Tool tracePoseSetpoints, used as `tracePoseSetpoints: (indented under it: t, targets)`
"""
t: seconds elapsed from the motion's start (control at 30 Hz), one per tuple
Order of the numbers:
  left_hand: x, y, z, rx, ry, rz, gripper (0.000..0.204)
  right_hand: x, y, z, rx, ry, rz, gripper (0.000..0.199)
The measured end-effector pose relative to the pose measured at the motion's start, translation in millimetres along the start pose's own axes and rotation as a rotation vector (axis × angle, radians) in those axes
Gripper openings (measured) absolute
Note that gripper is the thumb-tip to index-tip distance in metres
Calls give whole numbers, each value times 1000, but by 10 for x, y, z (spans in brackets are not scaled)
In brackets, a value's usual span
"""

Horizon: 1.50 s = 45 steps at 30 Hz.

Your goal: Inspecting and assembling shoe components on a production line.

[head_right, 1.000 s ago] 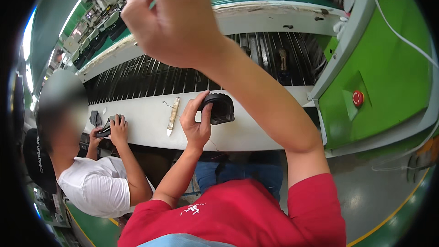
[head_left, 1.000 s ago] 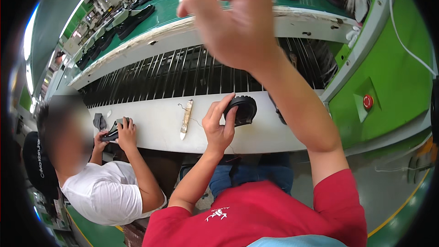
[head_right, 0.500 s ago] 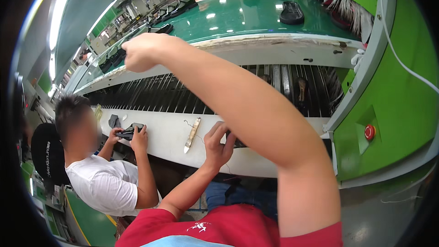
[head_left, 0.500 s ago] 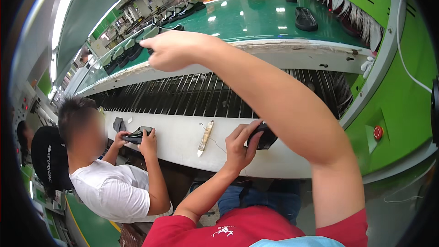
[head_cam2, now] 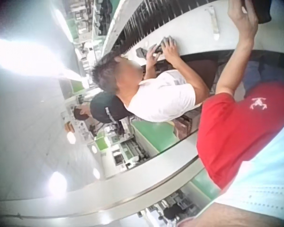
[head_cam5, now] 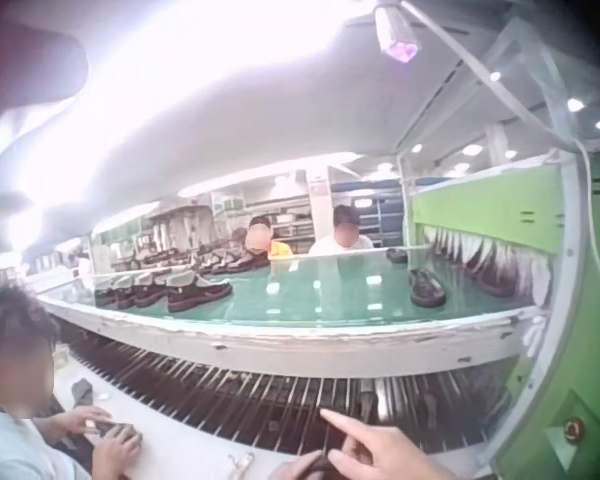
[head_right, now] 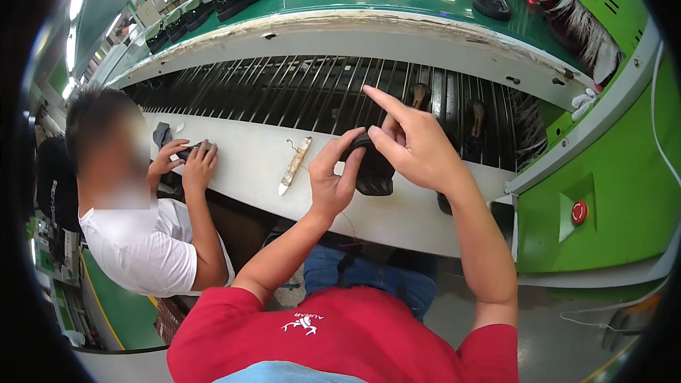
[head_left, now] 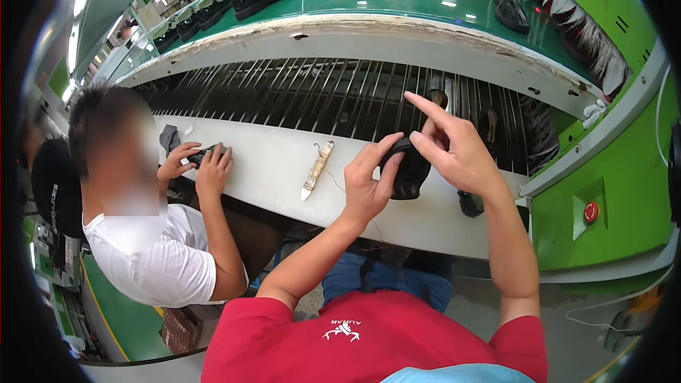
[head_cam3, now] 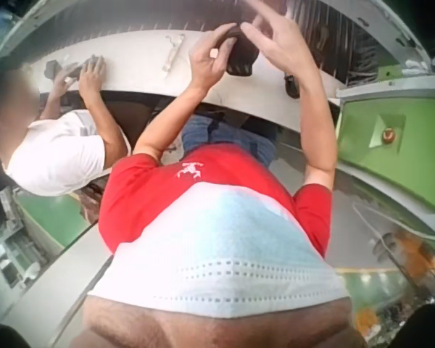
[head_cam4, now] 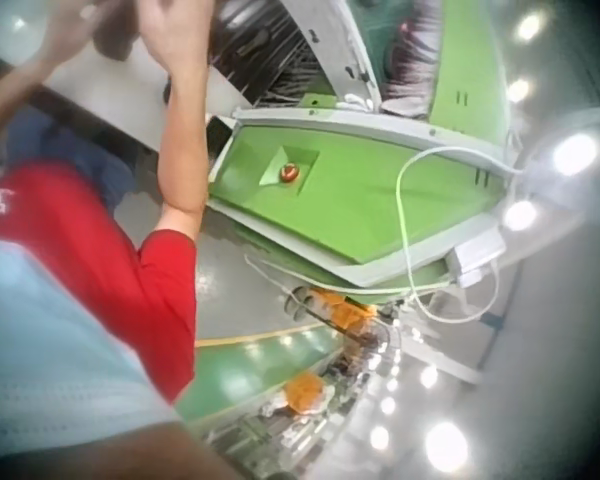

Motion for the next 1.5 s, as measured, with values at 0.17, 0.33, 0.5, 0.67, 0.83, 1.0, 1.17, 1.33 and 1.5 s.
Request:
tracePoseSetpoints:
  t: [0.17, 0.33, 0.5, 0.67, 0.83, 1.0, 1.17, 1.33, 1.5]
  targets:
    - [-30, -134, 24, -50, -80, -15, 34, -1002, 59, -652, -111, 215, -33, 71]
    - [90, -161, -40, -134, 21, -19, 35, -1394, -142, -1407, -7, 436, 171, 67]
    - [-102, 29, 69, -74, 94, -64, 28, -427, -91, -464, 71, 288, 135, 55]
    - [-66, 78, 66, -19, 82, 33, 30, 318, -404, 249, 214, -38, -27, 68]
    - [205, 156, 333, -64, 73, 20, 32, 506, -733, 830, 446, -19, -142, 45]
    - [471, 221, 931, -179, 182, 24, 38, 564, -952, 1442, 411, -48, -122, 34]
    - [467, 146, 1178, -198, 294, 100, 38, 657, -1042, 1692, 385, -208, -169, 30]
    - [530, 88, 438, -131, -17, 116, 41, 334, -742, 1311, 578, 55, -109, 29]
    - [678, 9, 42, -125, -101, 110, 41, 149, -549, 1205, 738, 70, -199, 28]
Point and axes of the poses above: each hand's wrist, its own z-axis away from the middle knuckle, its own y-axis out of the back of the hand, x = y × z, the point moved 1 cm from there along -z, towards the middle knuckle, and after that the axes turned 6 degrees about -y, right-handed, at the moved point
